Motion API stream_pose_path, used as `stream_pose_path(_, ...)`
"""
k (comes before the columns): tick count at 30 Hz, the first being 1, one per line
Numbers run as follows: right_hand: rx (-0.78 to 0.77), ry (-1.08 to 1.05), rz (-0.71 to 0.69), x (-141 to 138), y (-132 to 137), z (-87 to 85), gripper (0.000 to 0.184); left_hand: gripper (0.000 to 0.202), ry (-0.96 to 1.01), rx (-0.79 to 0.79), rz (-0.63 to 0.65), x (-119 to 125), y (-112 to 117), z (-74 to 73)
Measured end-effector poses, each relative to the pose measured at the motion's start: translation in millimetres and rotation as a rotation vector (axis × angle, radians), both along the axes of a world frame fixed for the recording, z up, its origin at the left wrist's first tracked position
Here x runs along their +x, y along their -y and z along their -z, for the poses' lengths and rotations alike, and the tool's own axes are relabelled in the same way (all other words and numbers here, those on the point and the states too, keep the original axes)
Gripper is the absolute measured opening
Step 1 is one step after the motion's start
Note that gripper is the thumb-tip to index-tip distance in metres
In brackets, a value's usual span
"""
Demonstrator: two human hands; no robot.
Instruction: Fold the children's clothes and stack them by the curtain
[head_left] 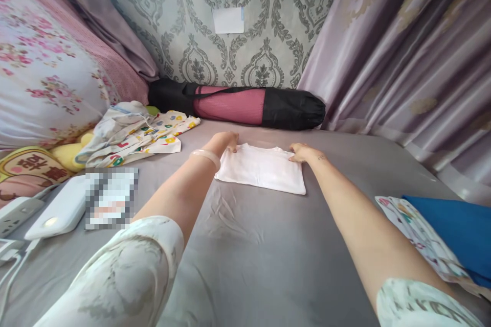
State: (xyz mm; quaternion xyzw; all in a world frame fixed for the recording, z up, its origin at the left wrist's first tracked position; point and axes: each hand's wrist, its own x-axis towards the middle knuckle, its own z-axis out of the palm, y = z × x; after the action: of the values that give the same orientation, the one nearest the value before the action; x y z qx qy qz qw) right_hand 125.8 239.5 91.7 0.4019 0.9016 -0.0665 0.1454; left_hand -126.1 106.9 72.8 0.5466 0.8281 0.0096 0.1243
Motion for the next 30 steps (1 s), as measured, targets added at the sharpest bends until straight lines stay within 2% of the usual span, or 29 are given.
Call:
stream_pose_path(3, -0.013, 0.029, -0.008, 0.7, -1.6, -3.5, 0.036, 0.055, -0.004, -0.2, -0.029, -2.9, -9.5, -2.6)
stream_pose_path(8, -0.007, 0.033, -0.009, -0.9, -6.2, 0.0, 0.029, 0.061, 0.002, -0.306, -0.022, -7.2, -14.3, -4.8)
stream_pose_path(13, 0.041, -0.034, -0.012, 2.6, -6.9, 15.4, 0.029, 0.053, 0.04, -0.25, -0.03, -5.9, -1.8, -2.8)
stream_pose_path(20, 0.094, -0.244, -0.006, 31.0, 7.7, 33.1, 0.031, 0.036, -0.063, -0.022, -0.094, 21.0, 37.4, 2.3)
stream_pose_path(24, 0.083, -0.409, -0.001, 42.6, 7.7, 22.2, 0.025, 0.033, -0.075, 0.092, -0.105, 26.9, 54.9, -8.6)
stream_pose_path(30, 0.113, -0.53, -0.083, 52.9, 8.0, -17.7, 0.022, 0.033, 0.026, 0.287, -0.061, 23.3, 73.0, -49.0)
